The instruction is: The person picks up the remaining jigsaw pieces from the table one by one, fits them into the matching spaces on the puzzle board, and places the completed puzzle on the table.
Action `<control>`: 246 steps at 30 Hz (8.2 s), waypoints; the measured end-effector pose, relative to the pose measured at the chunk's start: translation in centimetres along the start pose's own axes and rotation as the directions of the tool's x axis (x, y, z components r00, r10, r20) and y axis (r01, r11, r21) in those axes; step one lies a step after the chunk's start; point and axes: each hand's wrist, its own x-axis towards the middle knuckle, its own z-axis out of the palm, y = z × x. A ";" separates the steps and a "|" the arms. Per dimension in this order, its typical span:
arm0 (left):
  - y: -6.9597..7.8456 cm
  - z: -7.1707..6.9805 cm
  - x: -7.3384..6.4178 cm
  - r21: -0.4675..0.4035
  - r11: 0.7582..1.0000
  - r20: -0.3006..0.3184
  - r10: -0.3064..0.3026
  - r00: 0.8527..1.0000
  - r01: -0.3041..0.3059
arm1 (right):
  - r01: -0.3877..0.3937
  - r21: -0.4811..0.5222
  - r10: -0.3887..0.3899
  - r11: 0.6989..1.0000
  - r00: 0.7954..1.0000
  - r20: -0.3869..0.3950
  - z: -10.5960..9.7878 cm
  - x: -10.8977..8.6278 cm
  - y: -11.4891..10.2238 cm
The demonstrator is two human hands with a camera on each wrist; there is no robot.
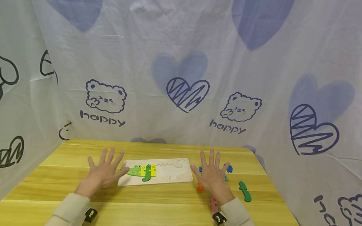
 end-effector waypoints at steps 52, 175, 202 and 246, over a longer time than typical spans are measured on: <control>-1.7 1.5 3.8 -0.015 0.997 0.255 0.073 0.964 -0.072 | 0.013 0.041 -0.014 0.999 0.999 0.031 0.2 -0.2 -0.1; -2.1 1.5 3.4 -0.004 1.000 0.287 0.017 0.958 -0.016 | 0.316 0.153 -0.338 0.936 0.929 0.153 0.7 0.4 -0.3; -2.2 1.8 3.3 -0.006 1.000 0.287 -0.001 0.958 0.003 | 0.465 0.159 -0.484 0.871 0.866 0.121 0.9 3.8 -5.8; -2.1 1.5 3.2 -0.017 1.000 0.279 0.009 0.960 -0.004 | 0.553 0.055 -0.554 0.831 0.815 0.172 4.8 7.4 -12.9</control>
